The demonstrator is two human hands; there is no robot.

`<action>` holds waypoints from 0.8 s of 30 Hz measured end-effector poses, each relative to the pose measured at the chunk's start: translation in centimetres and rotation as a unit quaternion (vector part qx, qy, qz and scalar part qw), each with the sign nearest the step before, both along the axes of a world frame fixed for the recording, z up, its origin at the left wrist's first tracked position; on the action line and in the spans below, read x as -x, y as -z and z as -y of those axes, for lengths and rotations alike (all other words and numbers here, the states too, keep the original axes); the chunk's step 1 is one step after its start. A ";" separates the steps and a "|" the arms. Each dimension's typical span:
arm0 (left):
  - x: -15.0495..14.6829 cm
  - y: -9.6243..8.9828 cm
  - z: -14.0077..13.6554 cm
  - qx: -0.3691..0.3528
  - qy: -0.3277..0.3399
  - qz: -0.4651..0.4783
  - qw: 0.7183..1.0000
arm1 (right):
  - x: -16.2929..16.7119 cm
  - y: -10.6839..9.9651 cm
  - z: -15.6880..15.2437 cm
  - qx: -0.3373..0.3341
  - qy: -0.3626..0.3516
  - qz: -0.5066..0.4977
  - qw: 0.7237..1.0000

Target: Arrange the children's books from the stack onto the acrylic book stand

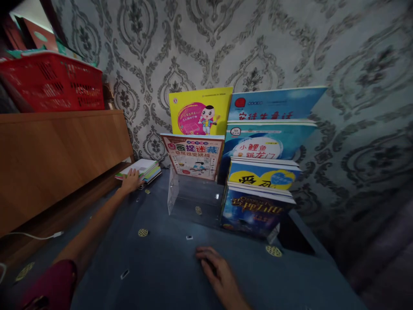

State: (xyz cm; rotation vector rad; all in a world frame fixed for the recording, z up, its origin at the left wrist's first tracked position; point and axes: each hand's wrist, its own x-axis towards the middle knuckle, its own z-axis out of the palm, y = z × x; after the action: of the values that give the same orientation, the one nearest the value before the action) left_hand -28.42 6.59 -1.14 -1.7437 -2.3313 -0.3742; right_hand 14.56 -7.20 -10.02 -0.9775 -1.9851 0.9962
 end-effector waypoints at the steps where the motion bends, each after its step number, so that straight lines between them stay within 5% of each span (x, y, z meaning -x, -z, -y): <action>1: 0.2 0.2 -0.2 0.013 -0.003 -0.008 1.000 | 0.0 0.0 0.1 -0.005 0.004 -0.003 1.000; 15: -0.5 -1.4 3.4 0.057 0.060 -0.134 0.988 | 0.1 0.0 0.0 0.003 0.002 -0.001 1.000; 20: -3.1 -1.7 5.5 0.067 0.099 -0.156 0.980 | 0.0 0.2 -0.1 -0.005 -0.003 0.000 1.000; 24: -7.1 0.2 9.0 0.088 0.151 -0.147 0.974 | 0.0 0.2 -0.1 -0.009 -0.013 -0.009 1.000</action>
State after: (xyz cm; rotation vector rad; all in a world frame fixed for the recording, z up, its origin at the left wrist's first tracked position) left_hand -21.33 -2.44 -1.33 -2.0813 -1.9470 0.0498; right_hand 14.59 -7.07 -10.20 -0.9320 -1.9932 0.9951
